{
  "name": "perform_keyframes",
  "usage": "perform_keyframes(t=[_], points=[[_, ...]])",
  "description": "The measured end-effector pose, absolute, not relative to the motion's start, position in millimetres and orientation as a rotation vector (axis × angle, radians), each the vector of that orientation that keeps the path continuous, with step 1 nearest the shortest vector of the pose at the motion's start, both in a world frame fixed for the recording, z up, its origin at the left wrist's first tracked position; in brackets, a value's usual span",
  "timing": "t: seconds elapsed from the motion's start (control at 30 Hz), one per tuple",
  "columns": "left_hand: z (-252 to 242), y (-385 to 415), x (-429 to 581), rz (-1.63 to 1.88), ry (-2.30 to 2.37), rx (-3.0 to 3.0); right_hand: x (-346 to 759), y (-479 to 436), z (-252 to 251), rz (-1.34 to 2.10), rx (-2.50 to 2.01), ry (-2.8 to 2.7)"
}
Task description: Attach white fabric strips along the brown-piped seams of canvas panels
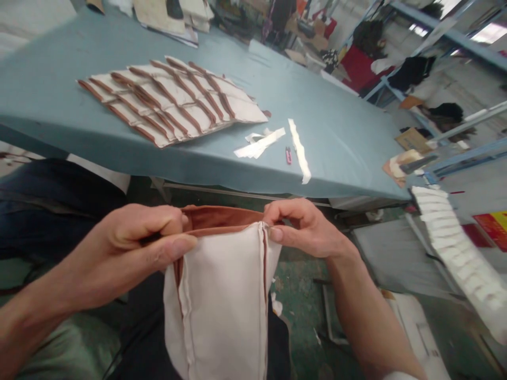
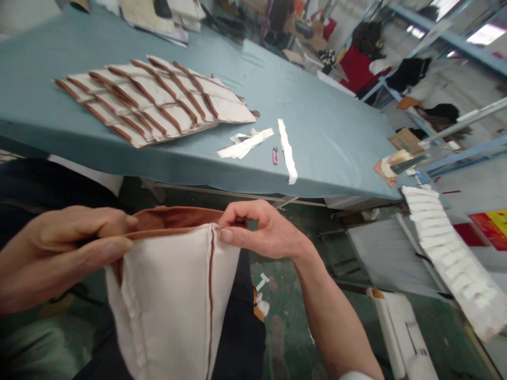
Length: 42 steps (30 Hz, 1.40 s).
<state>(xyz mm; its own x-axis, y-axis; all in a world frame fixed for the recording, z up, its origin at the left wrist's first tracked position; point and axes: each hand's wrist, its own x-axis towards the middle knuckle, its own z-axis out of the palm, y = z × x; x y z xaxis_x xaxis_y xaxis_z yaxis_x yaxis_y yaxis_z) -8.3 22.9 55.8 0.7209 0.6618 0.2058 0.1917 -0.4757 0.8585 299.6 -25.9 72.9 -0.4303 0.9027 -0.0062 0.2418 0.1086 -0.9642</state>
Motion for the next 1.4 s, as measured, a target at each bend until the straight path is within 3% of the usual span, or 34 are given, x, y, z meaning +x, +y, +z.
perform_keyframes(t=[0.2,0.5,1.07,1.4], points=[[48.4,39.5,-17.0,0.699,0.653,2.381,286.1,-31.9,93.1,1.203,-1.098,-1.775],[71.2,45.5,13.8,0.596,0.438,2.153,272.3,-29.3,108.9,0.786,-0.949,-2.156],[46.8,39.4,50.1,0.424,0.603,1.664,286.7,-12.8,52.5,1.37,-0.953,-1.746],[50.5,39.1,56.6,0.442,0.609,1.696,287.8,-14.7,52.0,1.332,-0.962,-1.74]])
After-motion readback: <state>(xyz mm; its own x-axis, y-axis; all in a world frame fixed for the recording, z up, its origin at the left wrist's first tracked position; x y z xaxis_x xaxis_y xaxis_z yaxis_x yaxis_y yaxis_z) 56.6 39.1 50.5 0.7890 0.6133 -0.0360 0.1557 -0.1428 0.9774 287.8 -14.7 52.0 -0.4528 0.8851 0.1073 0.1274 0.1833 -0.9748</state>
